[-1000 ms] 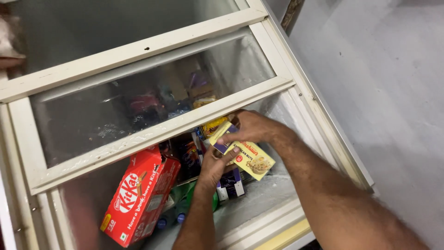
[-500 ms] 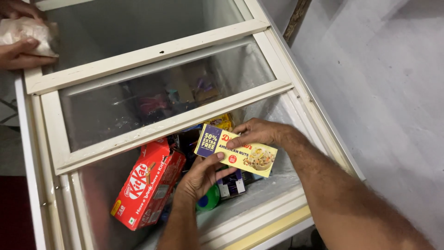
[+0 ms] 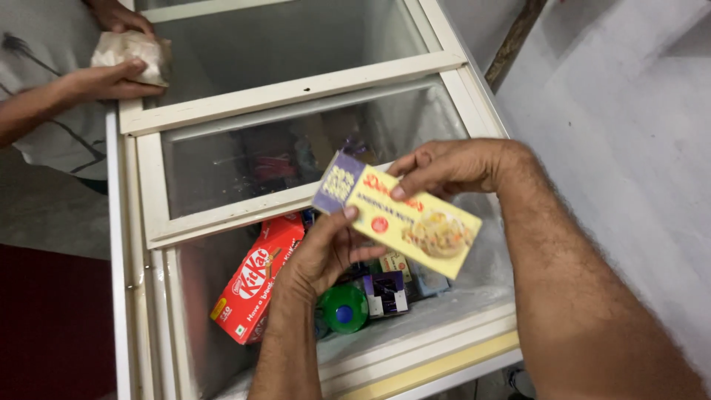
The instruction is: Organizing frozen items inside a display freezer and handing products to customers.
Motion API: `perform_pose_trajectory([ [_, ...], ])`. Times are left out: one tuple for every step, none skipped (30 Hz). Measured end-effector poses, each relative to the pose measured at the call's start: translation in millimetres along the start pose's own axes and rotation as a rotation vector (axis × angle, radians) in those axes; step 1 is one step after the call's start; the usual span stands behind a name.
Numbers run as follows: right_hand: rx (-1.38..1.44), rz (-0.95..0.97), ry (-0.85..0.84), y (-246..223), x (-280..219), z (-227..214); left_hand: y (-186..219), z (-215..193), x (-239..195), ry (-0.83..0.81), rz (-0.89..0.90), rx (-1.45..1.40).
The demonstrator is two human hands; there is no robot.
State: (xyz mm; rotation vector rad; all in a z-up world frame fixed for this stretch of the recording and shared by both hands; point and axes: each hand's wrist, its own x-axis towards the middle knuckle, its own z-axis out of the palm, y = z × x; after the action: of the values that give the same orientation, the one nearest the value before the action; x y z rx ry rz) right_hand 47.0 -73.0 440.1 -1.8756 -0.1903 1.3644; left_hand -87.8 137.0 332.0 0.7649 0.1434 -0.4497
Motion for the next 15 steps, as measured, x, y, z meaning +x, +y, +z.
perform_pose_trajectory([
  [-0.007, -0.004, -0.001, -9, -1, 2, 8, 5, 3, 0.001, 0.008, 0.000],
  [0.047, -0.022, 0.086, -19, -3, 4, 17, 10, 7, 0.087, 0.081, 0.035],
  [0.103, -0.042, 0.173, -29, -3, 6, 27, 15, 11, 0.172, 0.154, 0.071],
  [0.098, -0.048, 0.172, -30, 3, 5, 35, 16, 17, 0.172, 0.162, 0.073],
  [0.053, -0.101, 0.289, -30, 9, 6, 42, 18, 22, 0.232, 0.230, 0.118],
  [0.007, -0.155, 0.406, -30, 15, 6, 48, 19, 27, 0.293, 0.298, 0.163],
  [0.005, -0.157, 0.404, -31, 21, 9, 54, 17, 35, 0.294, 0.301, 0.163],
  [-0.068, -0.221, 0.496, -32, 27, 12, 60, 16, 43, 0.457, 0.318, 0.158],
  [-0.143, -0.287, 0.591, -33, 32, 13, 67, 16, 54, 0.616, 0.335, 0.151],
  [-0.147, -0.291, 0.595, -32, 40, 12, 70, 11, 60, 0.613, 0.340, 0.151],
  [-0.167, -0.351, 0.562, -31, 48, 13, 73, 7, 65, 0.713, 0.295, 0.182],
  [-0.188, -0.410, 0.528, -29, 56, 13, 76, 2, 70, 0.813, 0.249, 0.212],
  [-0.189, -0.410, 0.528, -28, 58, 15, 78, 4, 67, 0.814, 0.250, 0.211],
  [-0.177, -0.411, 0.527, -27, 61, 17, 81, 6, 66, 0.852, 0.244, 0.297],
  [-0.165, -0.417, 0.528, -27, 64, 17, 85, 8, 65, 0.888, 0.242, 0.387],
])
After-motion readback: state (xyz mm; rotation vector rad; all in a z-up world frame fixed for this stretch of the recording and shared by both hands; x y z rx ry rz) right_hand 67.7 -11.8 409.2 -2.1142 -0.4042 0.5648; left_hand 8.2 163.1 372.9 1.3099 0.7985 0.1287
